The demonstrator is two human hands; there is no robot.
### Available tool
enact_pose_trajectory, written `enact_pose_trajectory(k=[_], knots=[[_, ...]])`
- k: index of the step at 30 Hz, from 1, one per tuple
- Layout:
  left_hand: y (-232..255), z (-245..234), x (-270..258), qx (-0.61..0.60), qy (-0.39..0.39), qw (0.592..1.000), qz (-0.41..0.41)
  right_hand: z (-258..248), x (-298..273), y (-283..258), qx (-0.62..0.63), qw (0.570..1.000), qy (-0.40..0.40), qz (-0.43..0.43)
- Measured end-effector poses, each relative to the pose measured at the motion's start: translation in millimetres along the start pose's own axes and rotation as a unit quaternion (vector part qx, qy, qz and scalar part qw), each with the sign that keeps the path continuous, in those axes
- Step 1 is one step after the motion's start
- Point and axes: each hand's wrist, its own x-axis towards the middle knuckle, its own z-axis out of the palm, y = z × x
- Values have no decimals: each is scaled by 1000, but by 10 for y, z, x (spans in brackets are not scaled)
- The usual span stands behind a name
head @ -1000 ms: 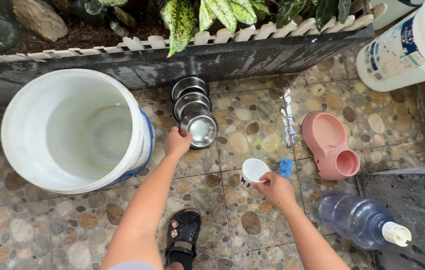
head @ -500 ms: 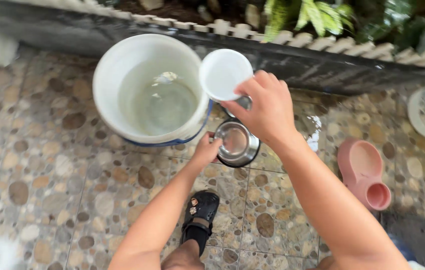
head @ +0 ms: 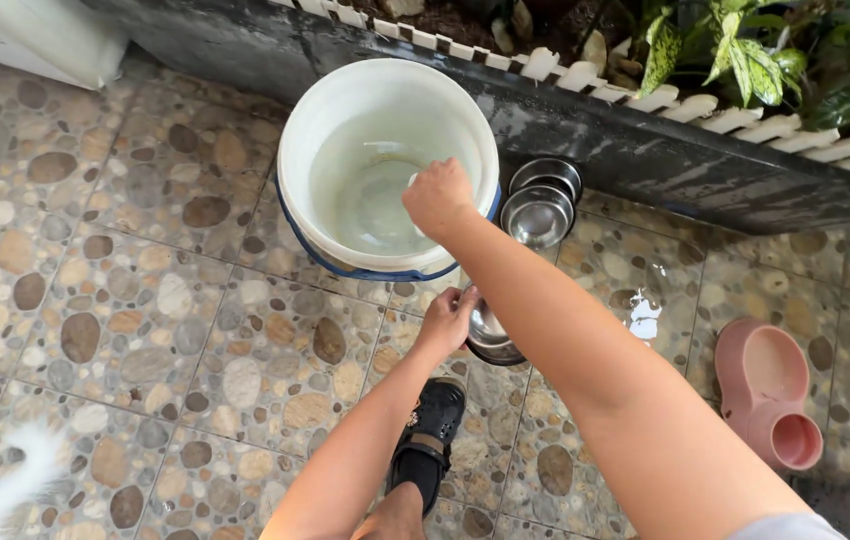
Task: Cleaning several pet bowls with a brush and water.
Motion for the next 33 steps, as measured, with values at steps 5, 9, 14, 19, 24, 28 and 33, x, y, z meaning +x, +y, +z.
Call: enact_pose_trajectory(k=[5,9,14,19,24,28,33], knots=[[-190,-21,116,77,-4,996,48,-127,-83,96,181,981,-74,-7],[-303,81,281,149,16,982,116,-472,-383,357,400,916,10,13],[-135,382,365,128,-21,975,182,-727,-1383,891,459,868,186,29],[-16,975,550,194,-61,962,183,-565,-2823,1445,426,857,219,188],[137,1890,653,231,-123,940,219,-132,-4196,1609,283,868,228,338],[207,2837,607,262,-141,930,216,-44,-4833,1654,140,887,158,409],[177,3801,434,355,-184,892,209,148,-5272,1749,58,885,43,460]])
